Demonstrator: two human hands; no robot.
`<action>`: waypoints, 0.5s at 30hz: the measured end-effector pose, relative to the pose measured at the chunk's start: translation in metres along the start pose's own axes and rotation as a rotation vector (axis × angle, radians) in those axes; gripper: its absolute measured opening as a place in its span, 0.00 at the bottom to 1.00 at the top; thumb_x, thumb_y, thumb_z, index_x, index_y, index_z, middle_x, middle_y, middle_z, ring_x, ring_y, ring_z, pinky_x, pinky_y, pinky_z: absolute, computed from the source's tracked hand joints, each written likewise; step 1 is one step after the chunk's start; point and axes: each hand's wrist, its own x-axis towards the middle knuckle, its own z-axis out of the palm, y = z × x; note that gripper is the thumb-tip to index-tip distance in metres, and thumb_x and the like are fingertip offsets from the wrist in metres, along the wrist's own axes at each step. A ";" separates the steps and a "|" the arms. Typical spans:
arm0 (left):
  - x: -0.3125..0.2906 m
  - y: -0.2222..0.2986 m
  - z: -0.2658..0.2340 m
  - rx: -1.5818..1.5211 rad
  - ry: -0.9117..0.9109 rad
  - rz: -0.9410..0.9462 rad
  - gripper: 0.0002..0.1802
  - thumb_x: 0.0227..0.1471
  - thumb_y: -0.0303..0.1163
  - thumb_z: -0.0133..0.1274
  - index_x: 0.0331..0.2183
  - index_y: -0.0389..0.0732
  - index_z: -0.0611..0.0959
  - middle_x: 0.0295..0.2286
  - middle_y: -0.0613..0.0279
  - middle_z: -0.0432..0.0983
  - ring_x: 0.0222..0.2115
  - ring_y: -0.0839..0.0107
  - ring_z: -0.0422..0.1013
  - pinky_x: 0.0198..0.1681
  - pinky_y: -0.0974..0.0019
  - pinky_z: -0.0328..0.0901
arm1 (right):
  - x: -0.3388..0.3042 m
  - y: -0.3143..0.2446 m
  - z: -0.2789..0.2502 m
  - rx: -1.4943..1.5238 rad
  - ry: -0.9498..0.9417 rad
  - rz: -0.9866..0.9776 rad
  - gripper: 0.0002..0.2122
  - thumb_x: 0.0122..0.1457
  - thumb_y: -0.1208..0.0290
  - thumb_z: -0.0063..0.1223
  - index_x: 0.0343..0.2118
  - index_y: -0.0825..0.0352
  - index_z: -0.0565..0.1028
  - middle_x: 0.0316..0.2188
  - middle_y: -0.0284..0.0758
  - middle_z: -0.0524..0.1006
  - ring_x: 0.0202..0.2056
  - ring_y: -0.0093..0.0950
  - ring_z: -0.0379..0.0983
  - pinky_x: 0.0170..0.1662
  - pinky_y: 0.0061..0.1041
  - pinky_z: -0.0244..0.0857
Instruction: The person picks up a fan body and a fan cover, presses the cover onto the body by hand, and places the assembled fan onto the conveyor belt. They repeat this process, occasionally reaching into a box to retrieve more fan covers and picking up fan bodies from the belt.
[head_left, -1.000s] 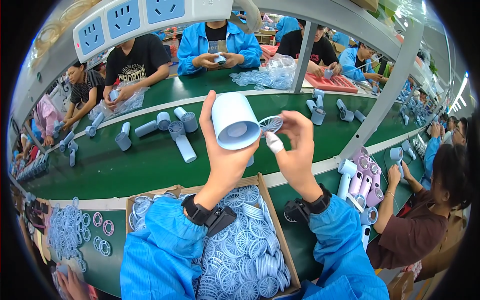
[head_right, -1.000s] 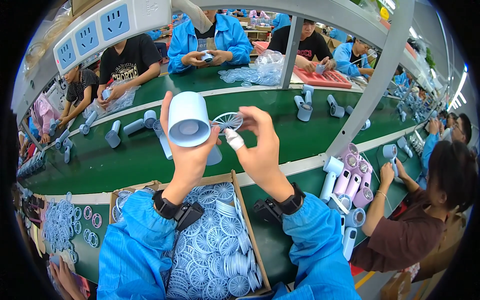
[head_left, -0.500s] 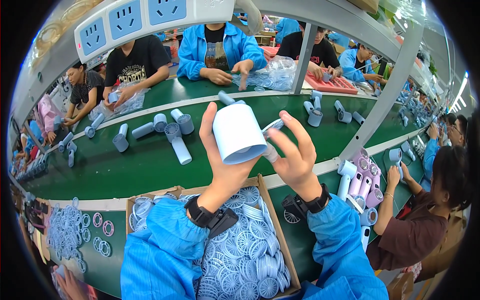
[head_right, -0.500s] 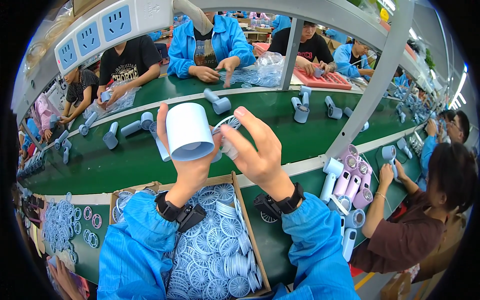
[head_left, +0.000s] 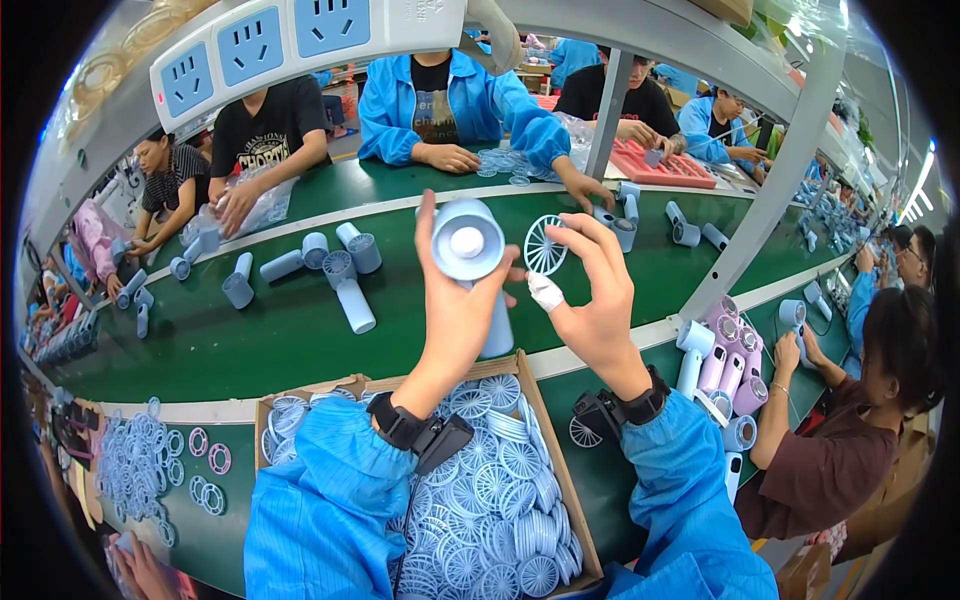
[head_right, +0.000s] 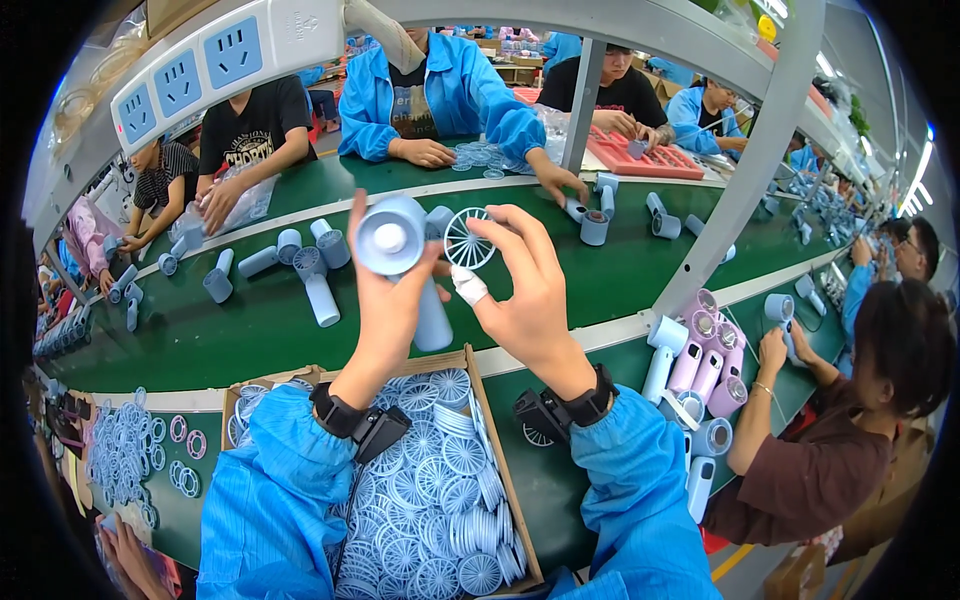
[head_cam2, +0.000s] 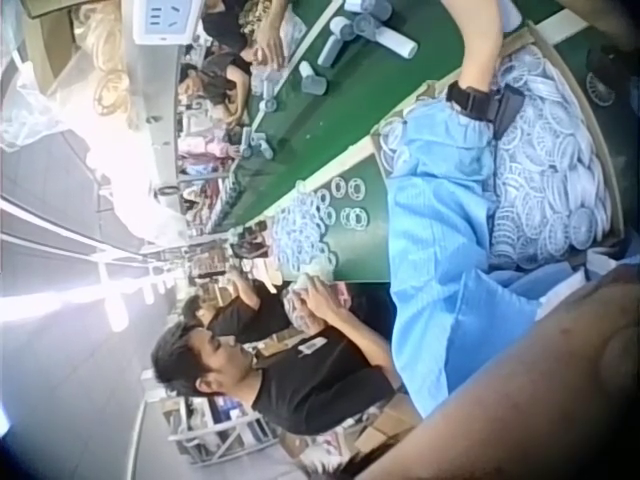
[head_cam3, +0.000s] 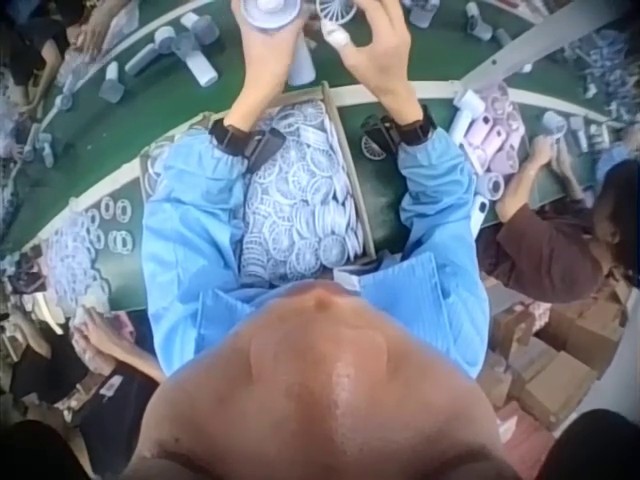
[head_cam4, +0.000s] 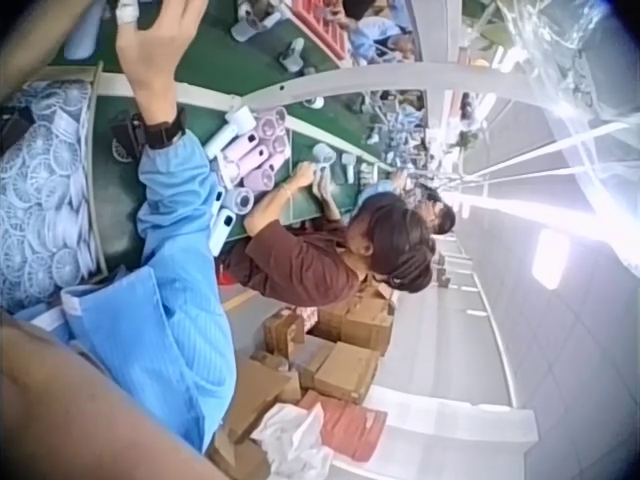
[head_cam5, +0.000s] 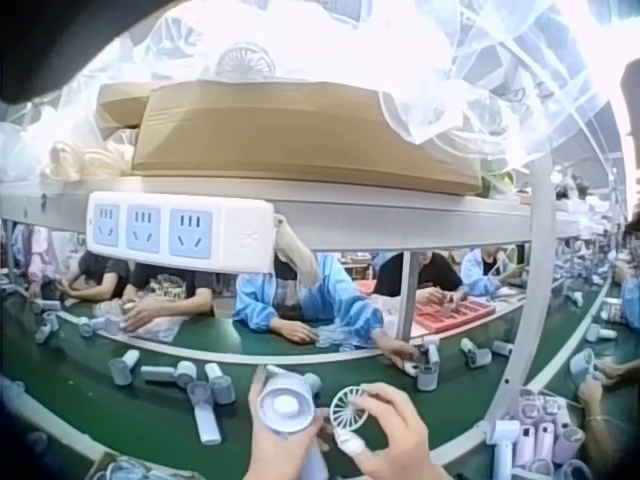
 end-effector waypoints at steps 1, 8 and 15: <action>0.001 -0.005 -0.003 0.001 0.001 0.002 0.51 0.43 0.18 0.58 0.62 0.49 0.47 0.46 0.55 0.67 0.40 0.62 0.73 0.41 0.63 0.70 | 0.000 -0.001 0.000 0.002 0.000 -0.002 0.22 0.42 0.74 0.65 0.44 0.68 0.74 0.48 0.42 0.71 0.47 0.40 0.69 0.49 0.33 0.65; 0.003 -0.019 -0.008 0.502 -0.196 0.051 0.48 0.45 0.16 0.54 0.62 0.47 0.51 0.51 0.50 0.63 0.51 0.61 0.66 0.50 0.64 0.65 | 0.000 -0.009 0.000 -0.216 -0.160 -0.176 0.22 0.38 0.76 0.65 0.42 0.66 0.76 0.47 0.41 0.71 0.46 0.41 0.69 0.48 0.35 0.65; 0.004 -0.020 -0.012 0.470 -0.205 0.021 0.46 0.46 0.17 0.53 0.62 0.48 0.52 0.51 0.49 0.64 0.50 0.61 0.66 0.51 0.63 0.64 | 0.001 -0.015 0.000 -0.209 -0.186 -0.170 0.22 0.38 0.76 0.65 0.42 0.65 0.76 0.47 0.40 0.71 0.46 0.41 0.69 0.48 0.35 0.65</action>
